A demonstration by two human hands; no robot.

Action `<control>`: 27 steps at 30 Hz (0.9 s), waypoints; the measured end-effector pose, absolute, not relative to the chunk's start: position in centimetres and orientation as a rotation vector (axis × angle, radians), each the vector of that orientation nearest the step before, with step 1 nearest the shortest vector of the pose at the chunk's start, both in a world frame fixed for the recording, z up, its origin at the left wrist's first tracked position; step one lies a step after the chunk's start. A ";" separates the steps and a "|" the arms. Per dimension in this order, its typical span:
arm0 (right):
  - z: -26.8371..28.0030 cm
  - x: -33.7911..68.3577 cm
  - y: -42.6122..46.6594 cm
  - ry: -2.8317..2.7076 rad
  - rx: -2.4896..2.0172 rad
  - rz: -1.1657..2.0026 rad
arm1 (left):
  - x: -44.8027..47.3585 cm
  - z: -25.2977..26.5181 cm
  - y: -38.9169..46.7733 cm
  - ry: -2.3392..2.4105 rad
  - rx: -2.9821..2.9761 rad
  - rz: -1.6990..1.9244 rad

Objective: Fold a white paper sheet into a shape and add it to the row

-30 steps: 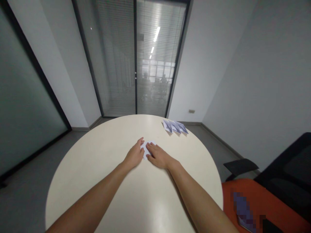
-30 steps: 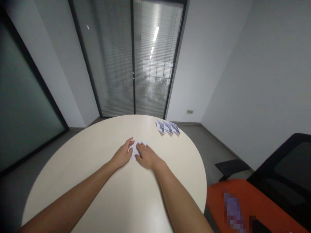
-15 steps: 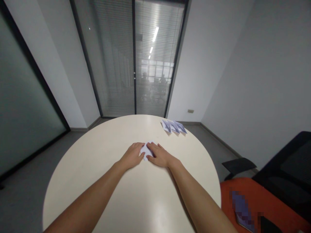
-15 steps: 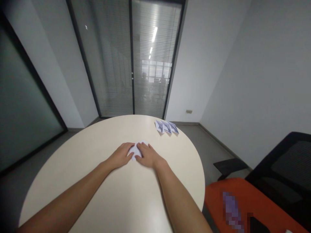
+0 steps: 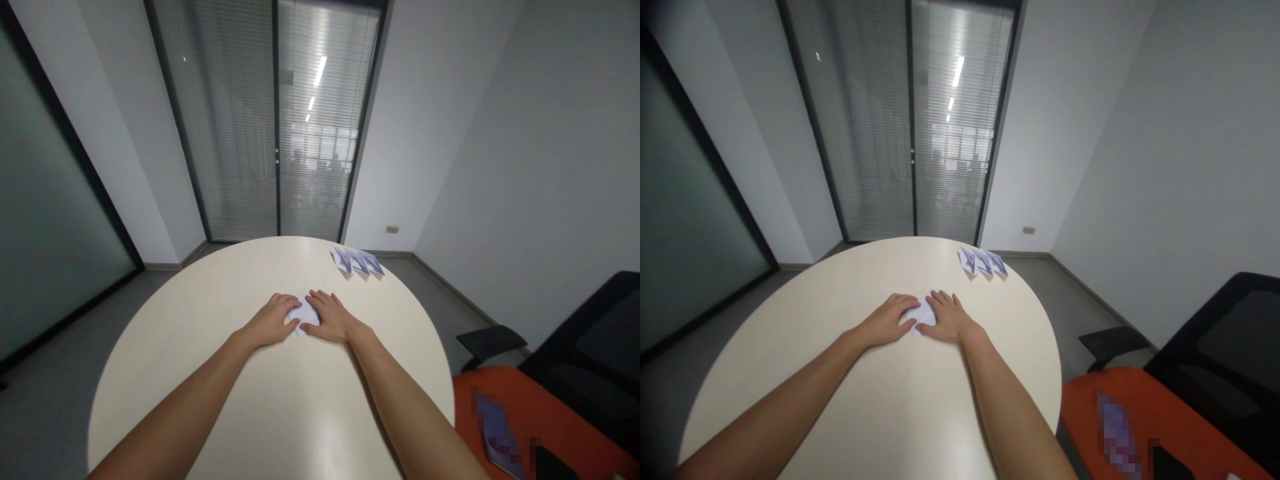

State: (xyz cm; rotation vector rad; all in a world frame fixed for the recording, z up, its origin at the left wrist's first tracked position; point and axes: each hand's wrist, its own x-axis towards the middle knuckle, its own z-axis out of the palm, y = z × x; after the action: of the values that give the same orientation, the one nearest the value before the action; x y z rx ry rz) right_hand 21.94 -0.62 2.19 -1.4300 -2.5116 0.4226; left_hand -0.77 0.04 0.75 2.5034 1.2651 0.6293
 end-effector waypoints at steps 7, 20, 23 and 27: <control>2.2 21.7 -0.5 -2.509 -1.525 0.447 | -0.7 0.6 0.1 1.252 2.528 0.637; 2.0 21.8 -0.3 -2.518 -1.534 0.436 | -0.9 0.1 0.3 1.198 2.502 0.618; 1.8 21.9 -0.2 -2.515 -1.525 0.432 | -1.0 0.2 0.4 1.197 2.510 0.602; 1.7 22.3 -0.1 -2.512 -1.515 0.438 | -1.1 0.3 0.5 1.195 2.531 0.577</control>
State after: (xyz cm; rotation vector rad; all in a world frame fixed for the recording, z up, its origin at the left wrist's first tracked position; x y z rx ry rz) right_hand 22.30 -0.07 1.72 -1.5148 -2.5119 0.4383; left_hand -1.07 0.51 0.30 2.5307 1.1948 0.5766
